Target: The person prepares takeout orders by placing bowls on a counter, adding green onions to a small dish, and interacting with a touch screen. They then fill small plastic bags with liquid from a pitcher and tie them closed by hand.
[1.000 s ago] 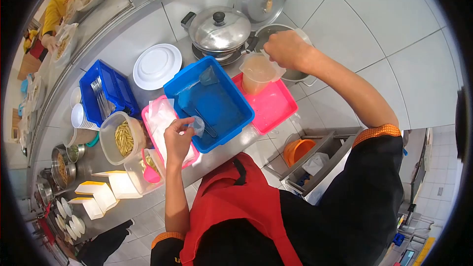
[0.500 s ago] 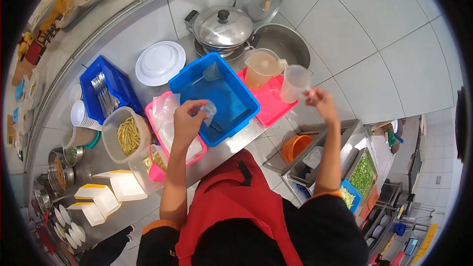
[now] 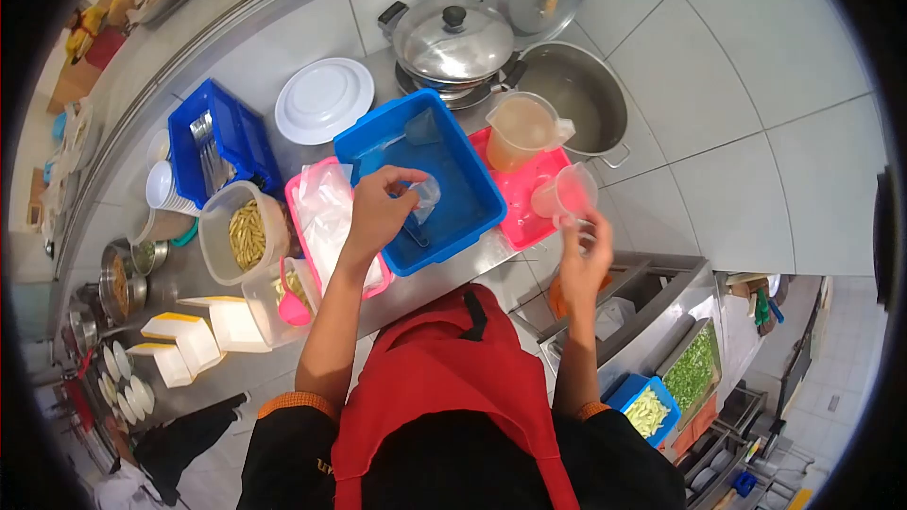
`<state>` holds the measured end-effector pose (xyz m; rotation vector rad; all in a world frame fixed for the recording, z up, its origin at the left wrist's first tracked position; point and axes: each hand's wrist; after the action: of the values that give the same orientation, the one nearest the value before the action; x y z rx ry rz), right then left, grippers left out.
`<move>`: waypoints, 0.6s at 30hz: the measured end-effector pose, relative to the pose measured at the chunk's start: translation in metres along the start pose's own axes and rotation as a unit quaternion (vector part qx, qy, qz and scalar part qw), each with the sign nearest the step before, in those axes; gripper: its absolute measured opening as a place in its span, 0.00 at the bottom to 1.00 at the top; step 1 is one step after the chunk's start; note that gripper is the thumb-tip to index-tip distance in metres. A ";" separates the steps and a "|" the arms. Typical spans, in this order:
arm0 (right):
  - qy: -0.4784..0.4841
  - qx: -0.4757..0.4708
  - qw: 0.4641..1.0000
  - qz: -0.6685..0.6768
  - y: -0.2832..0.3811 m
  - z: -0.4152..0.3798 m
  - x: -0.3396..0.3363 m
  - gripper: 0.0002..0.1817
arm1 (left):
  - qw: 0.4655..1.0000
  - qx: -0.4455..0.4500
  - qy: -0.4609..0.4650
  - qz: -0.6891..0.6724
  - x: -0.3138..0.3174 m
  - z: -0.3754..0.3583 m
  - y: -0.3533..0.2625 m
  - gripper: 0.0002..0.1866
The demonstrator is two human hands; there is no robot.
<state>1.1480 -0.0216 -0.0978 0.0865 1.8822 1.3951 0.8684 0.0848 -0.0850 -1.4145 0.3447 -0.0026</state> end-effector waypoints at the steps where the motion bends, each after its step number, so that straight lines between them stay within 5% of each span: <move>1: 0.107 0.017 0.988 0.113 0.017 -0.003 0.013 0.16 | 1.000 0.012 -0.006 -0.001 0.002 0.000 -0.002 0.14; 3: 0.281 0.034 0.936 0.207 0.056 -0.007 0.055 0.19 | 1.000 0.022 -0.009 0.001 0.001 0.001 -0.006 0.14; 7: 0.414 0.103 0.873 0.237 0.065 0.016 0.134 0.23 | 0.998 0.047 0.007 0.049 0.000 -0.001 -0.011 0.14; 10: 0.469 0.036 0.858 0.206 0.060 0.027 0.144 0.17 | 0.991 0.070 -0.013 0.110 0.001 -0.004 -0.005 0.14; 14: 0.483 0.010 0.865 0.137 0.065 0.025 0.137 0.07 | 0.962 0.120 -0.001 0.246 0.005 -0.006 0.002 0.14; 18: 0.375 -0.185 0.908 -0.013 0.067 0.015 0.131 0.05 | 0.949 0.139 0.028 0.280 0.011 -0.007 0.008 0.15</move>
<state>1.0411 0.0792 -0.1136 -0.7622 2.1338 1.9134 0.8750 0.0768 -0.0961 -1.0002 0.7549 0.3618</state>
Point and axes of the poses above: each hand's wrist, its own z-axis towards the middle knuckle, its own x-axis out of the palm, y = z × x, and after that the axes turned 15 degrees about x, right-handed
